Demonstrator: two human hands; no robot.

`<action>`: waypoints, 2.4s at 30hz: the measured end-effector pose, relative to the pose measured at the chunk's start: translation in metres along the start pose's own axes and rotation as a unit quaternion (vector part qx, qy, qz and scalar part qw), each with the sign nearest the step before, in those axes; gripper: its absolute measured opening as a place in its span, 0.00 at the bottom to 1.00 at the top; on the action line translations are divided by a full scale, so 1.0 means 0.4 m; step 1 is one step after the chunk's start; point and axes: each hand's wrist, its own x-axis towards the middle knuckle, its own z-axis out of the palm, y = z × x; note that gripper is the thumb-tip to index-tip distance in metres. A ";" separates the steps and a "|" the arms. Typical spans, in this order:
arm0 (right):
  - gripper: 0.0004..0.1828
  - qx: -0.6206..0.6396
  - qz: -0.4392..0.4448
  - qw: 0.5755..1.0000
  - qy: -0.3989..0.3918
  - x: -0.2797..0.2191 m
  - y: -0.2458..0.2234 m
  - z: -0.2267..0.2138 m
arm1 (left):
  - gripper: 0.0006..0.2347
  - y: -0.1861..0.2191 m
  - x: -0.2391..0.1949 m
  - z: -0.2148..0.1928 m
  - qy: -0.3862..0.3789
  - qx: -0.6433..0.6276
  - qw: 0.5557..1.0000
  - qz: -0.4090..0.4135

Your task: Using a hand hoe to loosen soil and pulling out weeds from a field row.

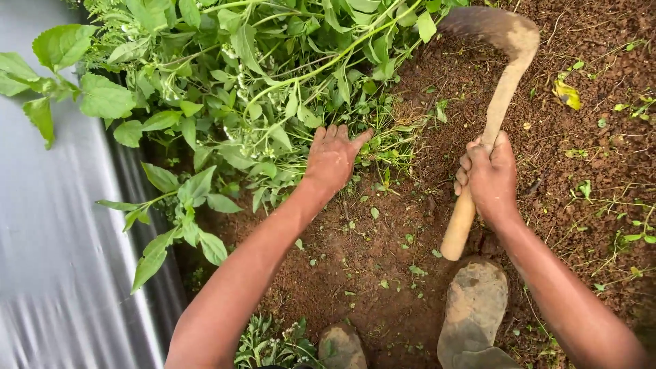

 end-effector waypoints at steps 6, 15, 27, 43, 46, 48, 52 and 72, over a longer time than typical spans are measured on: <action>0.15 -0.181 0.170 0.956 -0.155 -0.045 0.077 0.003 | 0.35 0.014 -0.016 -0.014 -0.019 0.071 0.997 0.013; 0.10 0.130 0.009 0.989 0.065 0.004 -0.015 0.003 | 0.35 0.018 0.009 0.016 0.004 0.075 0.997 0.005; 0.04 -0.073 0.033 0.997 0.000 -0.023 -0.049 -0.045 | 0.33 0.015 -0.002 0.026 -0.010 0.126 0.992 0.015; 0.07 -0.074 -0.033 0.997 0.001 -0.047 -0.021 -0.032 | 0.32 0.023 -0.016 0.027 -0.041 0.195 0.979 0.030; 0.10 0.110 -0.119 0.984 0.076 -0.062 0.042 0.007 | 0.33 0.021 -0.018 0.017 -0.036 0.140 0.989 0.019; 0.07 -0.114 0.093 0.985 -0.091 -0.112 0.071 0.030 | 0.32 0.033 -0.047 -0.018 0.001 0.122 0.992 0.028; 0.11 -0.129 0.149 0.970 -0.143 -0.104 0.086 -0.010 | 0.31 0.036 -0.052 0.000 -0.023 0.127 0.991 0.032; 0.08 -0.007 -0.064 0.998 -0.002 -0.081 -0.017 -0.027 | 0.27 0.011 -0.047 -0.004 -0.039 0.095 0.994 0.036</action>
